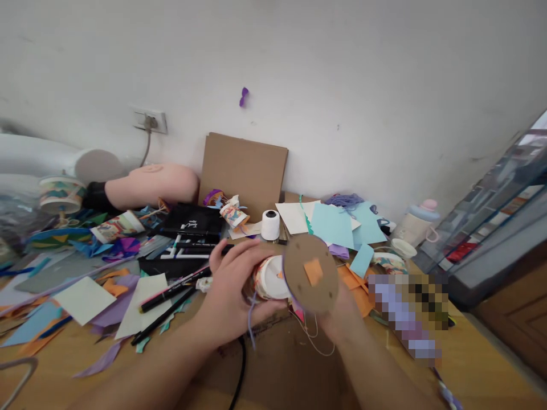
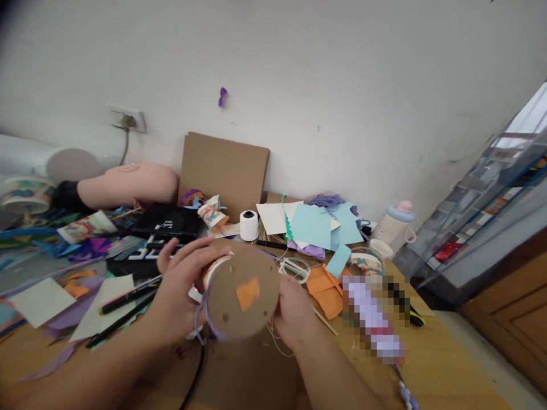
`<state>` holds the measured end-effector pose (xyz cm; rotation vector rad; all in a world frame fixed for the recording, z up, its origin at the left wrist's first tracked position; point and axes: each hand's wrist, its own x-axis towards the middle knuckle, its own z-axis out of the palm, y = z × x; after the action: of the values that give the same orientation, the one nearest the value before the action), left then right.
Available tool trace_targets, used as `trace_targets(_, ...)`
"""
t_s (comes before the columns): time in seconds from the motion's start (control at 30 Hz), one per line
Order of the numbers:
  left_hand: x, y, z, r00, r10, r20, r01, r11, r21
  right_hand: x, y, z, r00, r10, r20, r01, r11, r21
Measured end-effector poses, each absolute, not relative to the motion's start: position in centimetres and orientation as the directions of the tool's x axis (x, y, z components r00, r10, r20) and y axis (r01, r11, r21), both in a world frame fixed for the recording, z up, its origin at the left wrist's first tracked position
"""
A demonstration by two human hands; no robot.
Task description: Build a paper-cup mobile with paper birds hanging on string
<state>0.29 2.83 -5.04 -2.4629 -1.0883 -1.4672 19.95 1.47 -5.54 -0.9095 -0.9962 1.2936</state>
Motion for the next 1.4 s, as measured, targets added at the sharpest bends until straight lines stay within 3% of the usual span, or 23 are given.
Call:
trace_targets(0.13,1.4,2.5,-6.1,0.341,0.701,0.626,0.462,-0.706,0.538,20.7,2.2,-6.6,0.197,0.966,0.166,-0.339,0.226,-0.913)
trace_targets(0.3,2.3,2.4,-6.8,0.405,0.789,0.462,0.388,-0.606,0.694,20.8,1.9,-6.9,0.052,0.948,0.314,-0.237,0.317,-0.918)
trace_targets(0.53,2.6,2.6,-7.8,0.409,0.815,0.411,0.451,-0.572,0.685,20.2,1.9,-5.8,-0.002,0.954,0.299,-0.145,0.295,-0.944)
trace_targets(0.7,2.3,2.6,-8.1,0.259,0.810,0.525,0.495,-0.578,0.648,20.3,2.0,-5.5,0.085,0.960,0.267,-0.213,0.279,-0.936)
trace_targets(0.83,2.4,2.5,-7.4,0.404,0.737,0.542,0.453,-0.676,0.581,20.1,2.2,-6.3,0.106,0.965,0.242,-0.260,0.261,-0.930)
trace_targets(1.0,2.9,2.2,-7.5,0.382,0.821,0.424,0.391,-0.559,0.731,19.2,1.8,-6.7,0.106,0.966,0.235,-0.263,0.255,-0.930)
trace_targets(1.23,2.8,2.7,-7.7,0.204,0.894,0.398,0.361,-0.447,0.819,18.9,1.1,-6.2,-0.172,0.977,0.128,0.028,0.134,-0.991)
trace_targets(1.4,2.7,2.6,-7.5,0.217,0.885,0.412,0.332,-0.464,0.821,18.7,1.2,-5.8,0.028,0.986,0.166,-0.058,0.168,-0.984)
